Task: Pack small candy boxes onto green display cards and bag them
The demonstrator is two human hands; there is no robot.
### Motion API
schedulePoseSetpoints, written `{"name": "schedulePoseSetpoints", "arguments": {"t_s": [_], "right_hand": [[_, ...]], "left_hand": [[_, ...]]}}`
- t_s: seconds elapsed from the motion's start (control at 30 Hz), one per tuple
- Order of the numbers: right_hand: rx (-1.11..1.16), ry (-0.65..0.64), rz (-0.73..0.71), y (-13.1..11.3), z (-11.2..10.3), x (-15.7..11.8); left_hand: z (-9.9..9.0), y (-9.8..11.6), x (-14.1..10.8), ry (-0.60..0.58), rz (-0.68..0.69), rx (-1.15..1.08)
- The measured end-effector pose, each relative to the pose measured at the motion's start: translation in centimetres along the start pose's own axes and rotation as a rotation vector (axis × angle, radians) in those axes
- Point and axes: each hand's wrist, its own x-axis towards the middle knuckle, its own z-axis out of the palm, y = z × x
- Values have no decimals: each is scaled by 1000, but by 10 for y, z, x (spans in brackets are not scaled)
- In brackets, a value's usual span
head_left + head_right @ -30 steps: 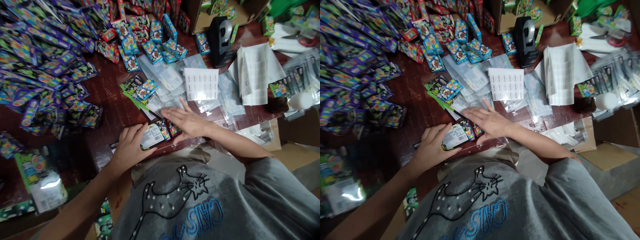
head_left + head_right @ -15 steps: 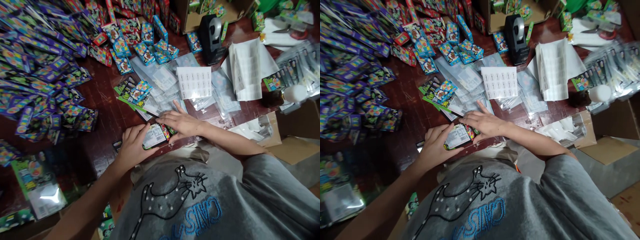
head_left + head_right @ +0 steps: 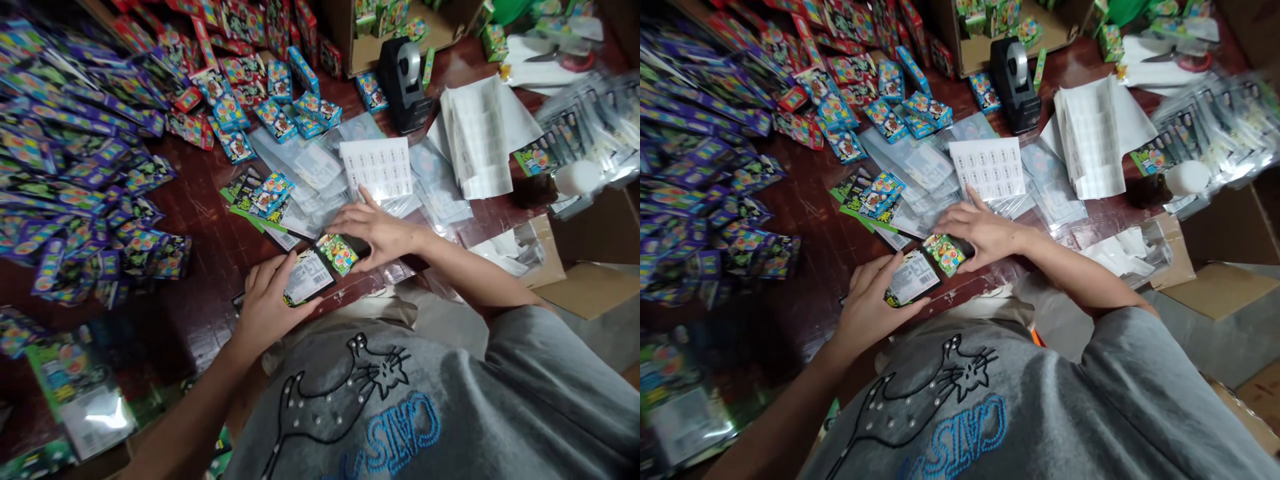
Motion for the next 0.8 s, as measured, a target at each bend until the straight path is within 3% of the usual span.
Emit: {"name": "schedulePoseSetpoints", "arguments": {"t_s": [0.17, 0.37, 0.43, 0.53, 0.63, 0.8], "right_hand": [[-56, 98, 45, -1, -17, 8], [-26, -45, -12, -9, -17, 15], [28, -36, -33, -9, -17, 20], [140, 164, 60, -13, -12, 27], [269, 386, 229, -23, -1, 31], [388, 512, 355, -34, 16, 37]], "left_hand": [[-8, 12, 8, 74, -26, -52], [-8, 21, 20, 128, -25, -43], [-6, 23, 26, 137, -47, -86], [-1, 28, 37, 208, -197, -253], [6, 36, 49, 274, -341, -586], [16, 45, 57, 343, -437, -909]]}}
